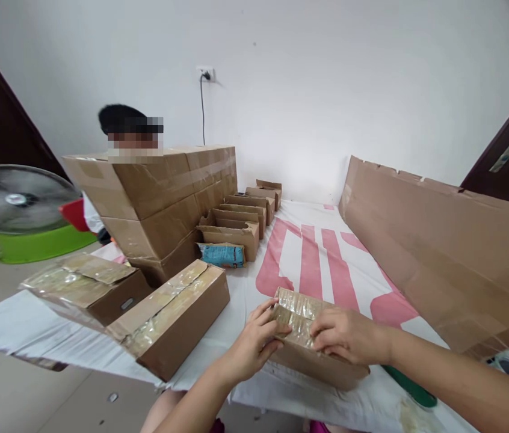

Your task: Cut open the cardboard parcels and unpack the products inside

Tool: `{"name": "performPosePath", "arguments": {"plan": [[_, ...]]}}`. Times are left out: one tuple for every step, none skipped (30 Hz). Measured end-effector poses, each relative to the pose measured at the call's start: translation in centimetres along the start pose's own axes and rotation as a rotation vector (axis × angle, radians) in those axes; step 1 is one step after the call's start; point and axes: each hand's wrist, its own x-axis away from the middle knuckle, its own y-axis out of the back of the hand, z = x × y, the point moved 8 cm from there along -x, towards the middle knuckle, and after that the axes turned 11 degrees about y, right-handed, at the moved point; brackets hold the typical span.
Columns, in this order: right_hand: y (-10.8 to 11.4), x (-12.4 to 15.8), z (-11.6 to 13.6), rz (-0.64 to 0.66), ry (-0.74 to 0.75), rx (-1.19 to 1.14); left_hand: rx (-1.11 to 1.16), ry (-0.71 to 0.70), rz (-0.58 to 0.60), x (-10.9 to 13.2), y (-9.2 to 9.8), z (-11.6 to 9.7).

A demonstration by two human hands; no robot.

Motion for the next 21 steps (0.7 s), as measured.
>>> {"name": "performPosePath", "arguments": {"plan": [[-0.1, 0.0, 0.2, -0.01, 0.037, 0.034, 0.002, 0.001, 0.0, 0.0, 0.0, 0.0], [-0.3, 0.0, 0.4, -0.015, 0.073, 0.085, 0.004, 0.004, 0.002, 0.0, 0.0, 0.0], [-0.6, 0.0, 0.6, -0.012, 0.109, 0.14, 0.006, 0.005, 0.004, -0.1, 0.0, -0.1], [-1.1, -0.1, 0.8, -0.002, 0.139, 0.188, 0.008, 0.004, 0.005, -0.1, 0.0, -0.1], [-1.6, -0.2, 0.9, 0.008, 0.157, 0.224, 0.009, 0.004, 0.003, -0.1, 0.0, -0.1], [-2.0, -0.2, 1.0, 0.013, 0.155, 0.246, 0.011, 0.004, 0.001, -0.1, 0.0, -0.2], [-2.2, -0.3, 0.9, 0.009, 0.132, 0.257, 0.013, 0.002, 0.001, 0.0, 0.0, -0.2], [-2.3, -0.4, 0.7, -0.007, 0.094, 0.258, 0.014, 0.001, 0.002, 0.0, 0.0, -0.3], [-2.3, -0.4, 0.5, -0.028, 0.045, 0.252, 0.015, 0.0, 0.004, 0.0, 0.0, -0.3], [-2.2, -0.5, 0.4, -0.049, -0.003, 0.239, 0.016, -0.001, 0.006, 0.0, 0.0, -0.3], [-2.1, -0.5, 0.2, -0.071, -0.047, 0.221, 0.017, -0.001, 0.011, 0.0, 0.0, -0.3], [-2.1, -0.4, 0.1, -0.096, -0.087, 0.198, 0.018, 0.001, 0.017, 0.0, -0.1, -0.3], [-2.0, -0.4, -0.1, -0.123, -0.127, 0.164, 0.018, 0.005, 0.021, -0.1, -0.1, -0.3], [-2.0, -0.3, -0.3, -0.154, -0.179, 0.112, 0.018, 0.008, 0.023, -0.1, -0.1, -0.2], [-2.0, -0.2, -0.7, -0.19, -0.241, 0.05, 0.018, 0.009, 0.024, -0.1, -0.1, -0.2], [-2.1, 0.0, -1.3, -0.225, -0.307, -0.012, 0.018, 0.008, 0.024, -0.1, -0.1, -0.2], [-2.1, 0.2, -1.8, -0.262, -0.375, -0.065, 0.017, 0.002, 0.023, -0.1, -0.2, -0.3], [-2.2, 0.5, -2.5, -0.302, -0.447, -0.101, 0.017, -0.008, 0.024, -0.1, -0.2, -0.3], [-2.1, 0.8, -3.2, -0.344, -0.52, -0.12, 0.016, -0.018, 0.027, 0.0, -0.3, -0.4], [-2.0, 1.1, -3.9, -0.387, -0.587, -0.124, 0.016, -0.024, 0.029, 0.1, -0.3, -0.5], [-1.8, 1.5, -4.6, -0.425, -0.643, -0.125, 0.015, -0.025, 0.029, 0.2, -0.4, -0.6]]}}
